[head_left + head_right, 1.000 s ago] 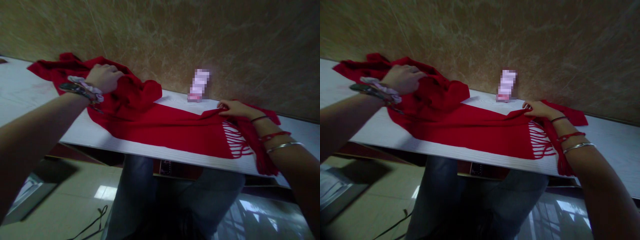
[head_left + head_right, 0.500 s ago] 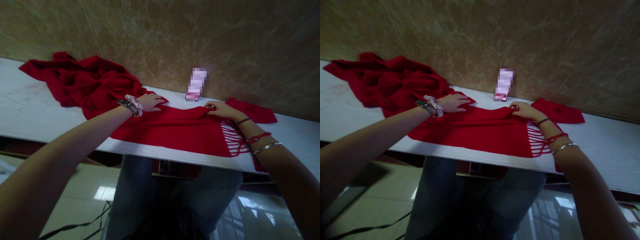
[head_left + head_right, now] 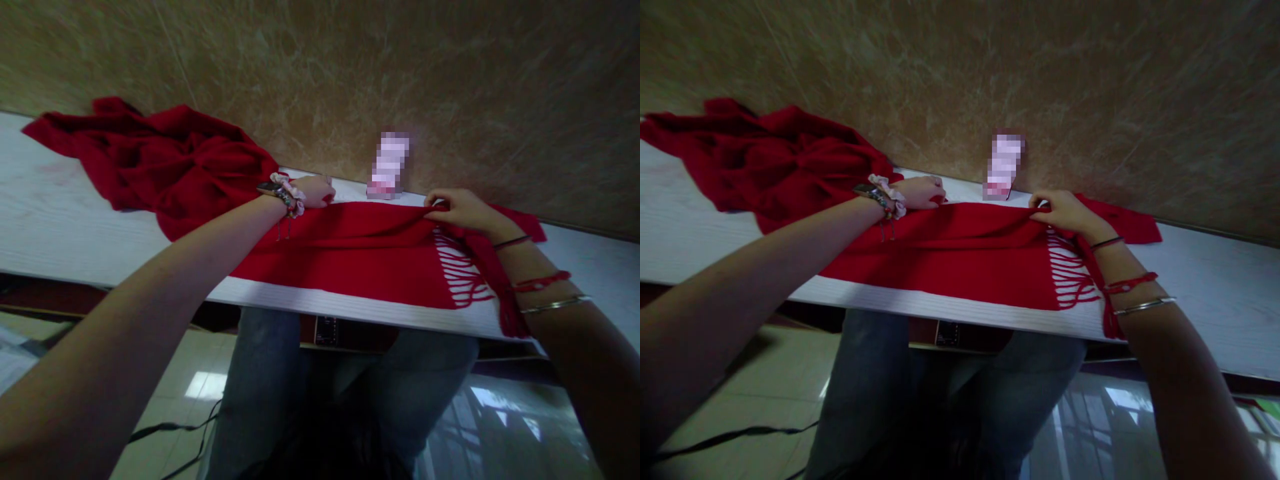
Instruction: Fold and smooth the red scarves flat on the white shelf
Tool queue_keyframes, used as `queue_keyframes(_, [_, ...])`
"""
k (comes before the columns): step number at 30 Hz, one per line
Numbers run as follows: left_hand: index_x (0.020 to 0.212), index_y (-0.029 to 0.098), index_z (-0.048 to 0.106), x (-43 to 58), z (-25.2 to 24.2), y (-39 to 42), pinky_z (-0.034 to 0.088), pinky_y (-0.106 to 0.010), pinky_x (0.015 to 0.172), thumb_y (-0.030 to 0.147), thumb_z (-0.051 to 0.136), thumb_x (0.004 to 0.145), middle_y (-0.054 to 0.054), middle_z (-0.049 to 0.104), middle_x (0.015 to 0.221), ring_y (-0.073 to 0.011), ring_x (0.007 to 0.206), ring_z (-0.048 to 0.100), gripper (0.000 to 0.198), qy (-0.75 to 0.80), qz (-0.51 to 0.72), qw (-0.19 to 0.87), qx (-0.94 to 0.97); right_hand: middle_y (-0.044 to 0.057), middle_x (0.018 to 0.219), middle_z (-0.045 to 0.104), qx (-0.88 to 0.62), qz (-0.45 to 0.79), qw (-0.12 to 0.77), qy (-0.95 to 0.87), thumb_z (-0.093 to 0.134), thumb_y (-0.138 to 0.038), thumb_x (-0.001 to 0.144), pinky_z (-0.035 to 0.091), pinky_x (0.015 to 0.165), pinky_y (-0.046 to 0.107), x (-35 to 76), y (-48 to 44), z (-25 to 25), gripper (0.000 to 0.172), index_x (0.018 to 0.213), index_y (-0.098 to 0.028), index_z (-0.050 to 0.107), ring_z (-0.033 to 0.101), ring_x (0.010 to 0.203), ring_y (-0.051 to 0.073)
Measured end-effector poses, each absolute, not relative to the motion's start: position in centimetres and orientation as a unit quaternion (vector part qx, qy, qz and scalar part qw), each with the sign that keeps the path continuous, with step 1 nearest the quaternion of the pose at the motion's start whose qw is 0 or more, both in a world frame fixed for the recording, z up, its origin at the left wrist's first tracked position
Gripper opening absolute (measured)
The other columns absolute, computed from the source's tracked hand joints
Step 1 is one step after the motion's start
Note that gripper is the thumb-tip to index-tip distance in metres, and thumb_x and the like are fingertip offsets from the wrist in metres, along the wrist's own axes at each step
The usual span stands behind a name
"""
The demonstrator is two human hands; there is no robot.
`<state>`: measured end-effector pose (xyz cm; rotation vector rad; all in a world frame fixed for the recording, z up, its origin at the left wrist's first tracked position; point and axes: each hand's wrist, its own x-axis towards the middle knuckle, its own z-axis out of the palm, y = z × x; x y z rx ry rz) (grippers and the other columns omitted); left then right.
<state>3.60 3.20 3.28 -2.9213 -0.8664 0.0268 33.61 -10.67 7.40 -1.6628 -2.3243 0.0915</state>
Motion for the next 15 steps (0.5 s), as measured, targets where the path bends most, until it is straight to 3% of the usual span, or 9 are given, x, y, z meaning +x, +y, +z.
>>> queue_keyframes(6, [0.103,0.012,0.061,3.7,3.4,2.0,0.040,-0.023,0.069,0.026,0.041,0.081,-0.008,0.065,0.093,-0.0164,0.081,0.058,0.032,-0.308,0.034,0.058,-0.949,0.003,0.077,0.066,-0.574,0.012,0.133,-0.808,0.057,-0.036,0.068,0.045,0.064,0.029,33.7,-10.9,7.4,0.019,0.078,-0.020,0.062,0.059,0.069,0.018])
queue_keyframes(11, [0.114,0.015,0.054,3.7,5.0,0.7,0.038,-0.020,0.067,0.044,0.042,0.084,-0.004,0.065,0.089,-0.0138,0.078,0.059,0.044,-0.317,0.012,-0.001,-0.948,0.004,0.086,0.068,-0.591,-0.013,0.126,-0.797,0.059,-0.035,0.068,0.046,0.067,0.031,33.7,-11.2,7.5,0.031,0.095,-0.022,0.065,0.061,0.074,0.021])
queue_keyframes(15, [0.106,0.018,0.060,2.9,5.2,1.3,0.037,-0.020,0.069,0.054,0.044,0.081,-0.002,0.066,0.090,-0.0139,0.080,0.059,0.047,-0.293,0.040,-0.009,-0.955,0.005,0.084,0.068,-0.613,-0.047,0.125,-0.779,0.057,-0.035,0.071,0.045,0.068,0.033,34.2,-11.0,7.4,0.025,0.090,-0.023,0.067,0.061,0.078,0.024])
